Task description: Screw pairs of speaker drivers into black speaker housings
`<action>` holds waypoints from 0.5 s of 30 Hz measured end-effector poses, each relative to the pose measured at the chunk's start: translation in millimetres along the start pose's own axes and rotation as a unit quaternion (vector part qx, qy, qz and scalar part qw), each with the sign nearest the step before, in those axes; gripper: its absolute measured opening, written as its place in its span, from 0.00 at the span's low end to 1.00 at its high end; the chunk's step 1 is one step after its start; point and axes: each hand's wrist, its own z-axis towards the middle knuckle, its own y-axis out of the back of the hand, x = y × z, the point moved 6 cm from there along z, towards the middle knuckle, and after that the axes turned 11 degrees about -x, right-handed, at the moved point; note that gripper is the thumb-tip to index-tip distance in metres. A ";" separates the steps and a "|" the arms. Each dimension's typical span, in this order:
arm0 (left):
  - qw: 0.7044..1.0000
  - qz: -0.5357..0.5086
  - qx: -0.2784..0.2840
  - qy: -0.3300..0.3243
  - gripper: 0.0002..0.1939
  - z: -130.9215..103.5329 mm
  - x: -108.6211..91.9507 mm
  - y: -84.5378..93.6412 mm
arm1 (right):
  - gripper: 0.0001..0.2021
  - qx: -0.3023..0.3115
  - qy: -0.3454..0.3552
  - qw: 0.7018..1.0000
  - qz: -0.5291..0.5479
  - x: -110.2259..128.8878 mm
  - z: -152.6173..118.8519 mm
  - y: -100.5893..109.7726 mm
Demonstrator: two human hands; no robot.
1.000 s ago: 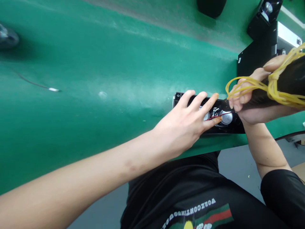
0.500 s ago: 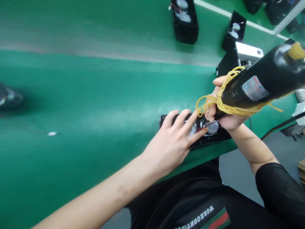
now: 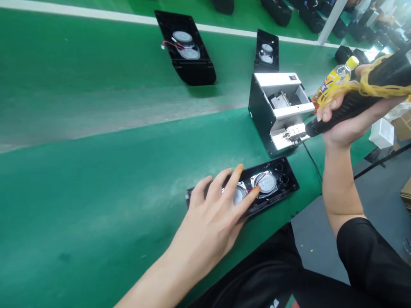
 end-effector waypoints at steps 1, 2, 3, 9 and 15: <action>1.000 -0.006 0.006 0.000 0.28 0.4 0.8 2.4 | 0.40 0.003 0.011 1.000 -0.007 -1.7 3.7 1.7; 1.000 -0.013 0.007 0.001 0.28 0.0 2.9 6.0 | 0.42 0.005 0.029 0.999 -0.013 -2.5 6.4 3.3; 1.000 -0.019 0.005 0.004 0.27 -1.1 6.4 10.3 | 0.42 -0.001 0.062 0.998 -0.009 -1.4 8.1 4.9; 1.000 -0.030 0.003 -0.007 0.29 -13.6 34.5 23.9 | 0.32 -0.184 0.306 0.926 0.121 10.5 1.3 0.2; 0.997 -0.033 -0.046 0.056 0.21 -17.6 44.0 22.1 | 0.22 -0.230 0.311 0.914 0.119 20.6 -6.0 -10.4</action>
